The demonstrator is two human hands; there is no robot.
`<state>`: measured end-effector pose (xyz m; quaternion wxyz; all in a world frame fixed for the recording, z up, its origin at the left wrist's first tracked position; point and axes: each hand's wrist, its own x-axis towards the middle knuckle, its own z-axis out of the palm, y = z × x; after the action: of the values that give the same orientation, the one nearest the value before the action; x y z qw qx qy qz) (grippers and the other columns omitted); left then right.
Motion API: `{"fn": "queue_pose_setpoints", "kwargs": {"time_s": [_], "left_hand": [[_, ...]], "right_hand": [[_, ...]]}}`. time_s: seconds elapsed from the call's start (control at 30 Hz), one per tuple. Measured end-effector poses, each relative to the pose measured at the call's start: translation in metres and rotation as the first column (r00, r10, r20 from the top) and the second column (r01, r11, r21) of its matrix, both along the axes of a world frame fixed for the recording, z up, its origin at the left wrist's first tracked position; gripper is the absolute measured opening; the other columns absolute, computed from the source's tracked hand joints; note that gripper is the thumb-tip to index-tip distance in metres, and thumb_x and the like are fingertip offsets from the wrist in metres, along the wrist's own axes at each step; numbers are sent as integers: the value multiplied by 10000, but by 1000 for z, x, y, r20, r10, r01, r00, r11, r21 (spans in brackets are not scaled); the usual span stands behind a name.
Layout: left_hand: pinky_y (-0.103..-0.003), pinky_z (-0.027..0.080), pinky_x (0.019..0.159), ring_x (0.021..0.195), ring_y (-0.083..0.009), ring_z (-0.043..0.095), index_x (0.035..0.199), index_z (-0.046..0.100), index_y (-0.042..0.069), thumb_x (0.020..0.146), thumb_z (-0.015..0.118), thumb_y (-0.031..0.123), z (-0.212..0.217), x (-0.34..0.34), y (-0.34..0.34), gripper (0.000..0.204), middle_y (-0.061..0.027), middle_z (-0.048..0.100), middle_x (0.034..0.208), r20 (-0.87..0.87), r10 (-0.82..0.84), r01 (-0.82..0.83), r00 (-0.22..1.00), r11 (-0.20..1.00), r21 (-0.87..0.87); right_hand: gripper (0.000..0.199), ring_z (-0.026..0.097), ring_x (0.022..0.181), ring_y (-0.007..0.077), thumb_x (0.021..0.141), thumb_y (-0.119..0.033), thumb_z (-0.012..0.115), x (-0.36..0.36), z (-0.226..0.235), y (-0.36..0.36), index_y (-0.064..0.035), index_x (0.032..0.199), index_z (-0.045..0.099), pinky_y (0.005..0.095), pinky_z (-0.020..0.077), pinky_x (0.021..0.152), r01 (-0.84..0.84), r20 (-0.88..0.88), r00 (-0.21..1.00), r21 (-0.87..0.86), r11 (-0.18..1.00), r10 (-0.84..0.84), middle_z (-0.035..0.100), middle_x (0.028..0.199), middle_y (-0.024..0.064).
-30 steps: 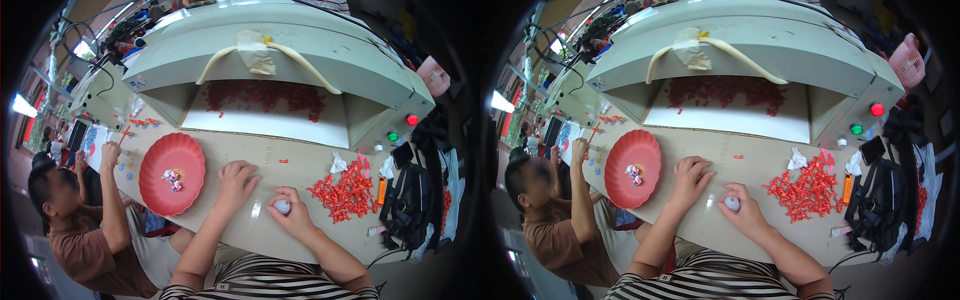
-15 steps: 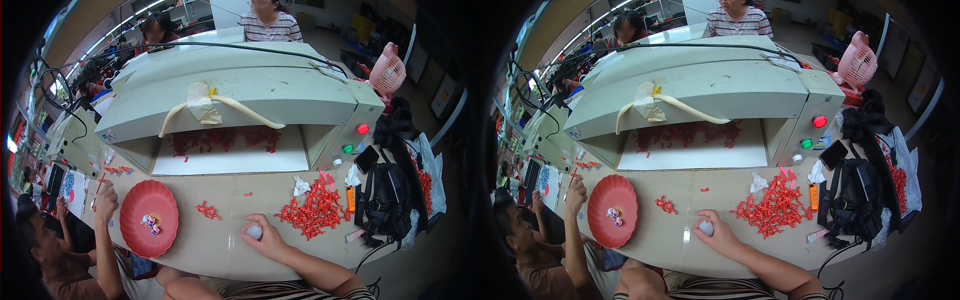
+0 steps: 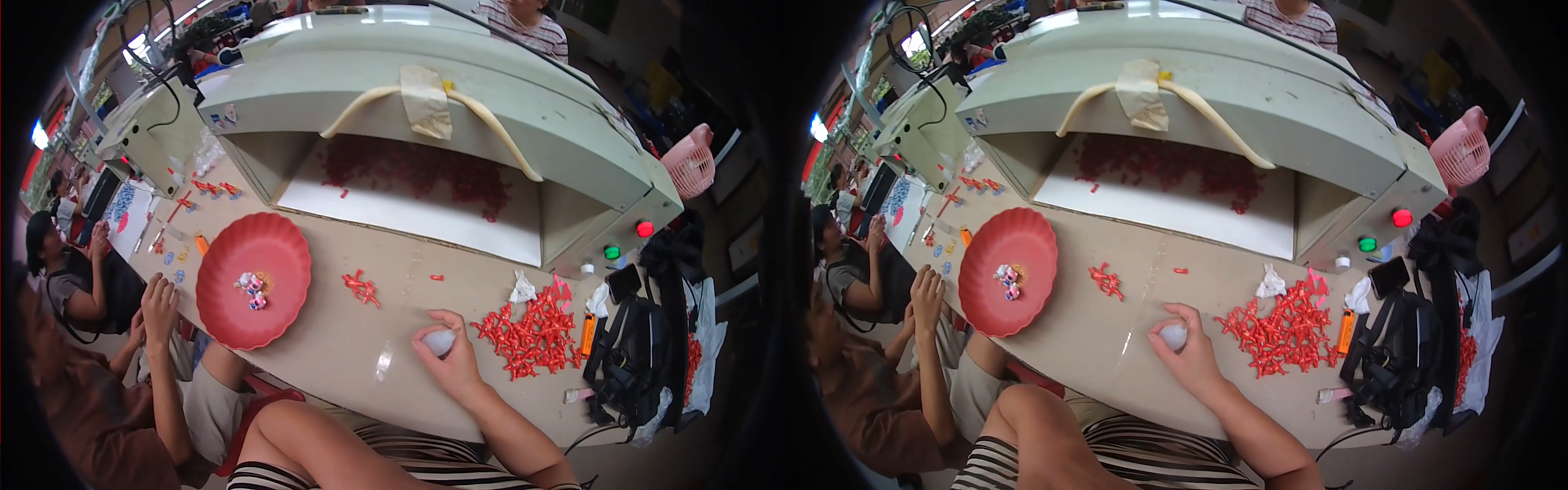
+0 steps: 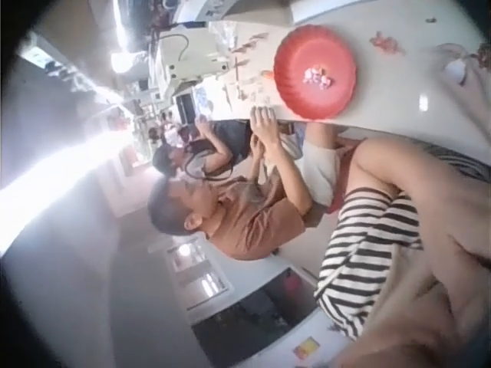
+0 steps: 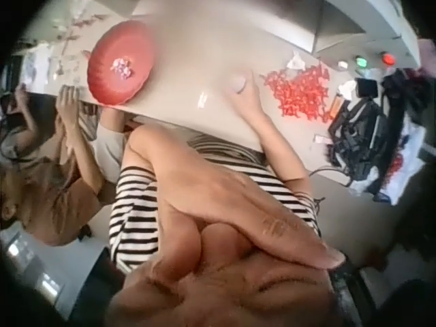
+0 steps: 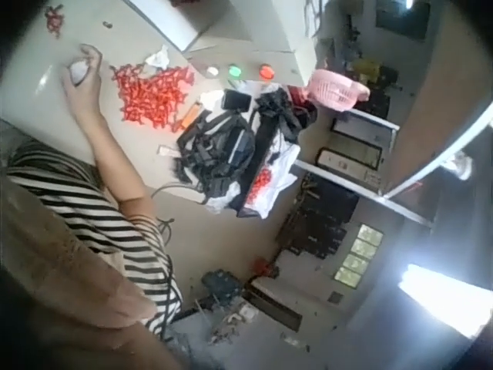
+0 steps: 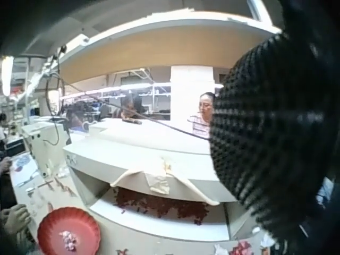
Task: The person assembles plastic figurines by applying glue to the figurine parts using a squeeze bottle and joining the pieces together by hand.
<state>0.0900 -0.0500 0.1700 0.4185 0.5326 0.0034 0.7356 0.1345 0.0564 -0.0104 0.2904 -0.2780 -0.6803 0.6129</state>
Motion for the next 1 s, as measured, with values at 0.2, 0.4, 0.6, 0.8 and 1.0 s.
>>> {"fn": "queue_pose_setpoints", "kwargs": {"time_s": [0.2, 0.4, 0.6, 0.8, 1.0], "left_hand": [[-493, 417, 846, 897, -370, 565, 951, 522, -19, 873, 443, 329, -23, -65, 4, 366, -201, 554, 932, -392, 214, -209, 895, 976, 55], [-389, 471, 759, 810, -278, 592, 938, 614, -3, 713, 633, 22, -46, -99, -26, 227, -120, 623, 928, -809, 528, -798, 257, 588, 130], [-308, 434, 595, 684, -216, 573, 868, 621, 11, 647, 676, -23, -98, -128, -59, 230, -84, 621, 815, -883, 450, -927, -136, 257, 273], [-334, 458, 578, 663, -227, 532, 817, 535, 27, 790, 546, 66, -66, -107, -50, 48, -74, 545, 733, -617, 774, -936, 144, 308, 168], [-327, 448, 672, 841, -186, 488, 931, 501, 51, 815, 541, 137, -3, -56, -28, 150, -52, 489, 935, -20, 825, -749, 565, 522, 408]], "right_hand": [[462, 515, 723, 65, 777, -28, 617, -1, 3, 3, -50, 1149, 344, 197, 419, 641, -31, 53, 998, 4, 1000, 31, 580, 848, 34], [467, 518, 739, 70, 769, -18, 618, 3, 3, -1, -54, 1146, 344, 202, 420, 664, 4, 55, 998, -36, 999, -2, 577, 852, 38], [463, 538, 718, 70, 776, -61, 624, 0, 4, -4, -57, 1151, 352, 209, 438, 654, 17, 32, 999, -53, 998, -16, 598, 828, 35], [467, 529, 719, 75, 775, -46, 621, 0, 4, -3, -61, 1152, 345, 214, 433, 645, 30, 62, 998, -19, 999, -29, 586, 828, 34], [465, 531, 731, 85, 785, -72, 622, 2, 9, 3, -64, 1156, 342, 221, 438, 648, -8, 82, 997, 51, 999, 4, 581, 833, 36]]}}
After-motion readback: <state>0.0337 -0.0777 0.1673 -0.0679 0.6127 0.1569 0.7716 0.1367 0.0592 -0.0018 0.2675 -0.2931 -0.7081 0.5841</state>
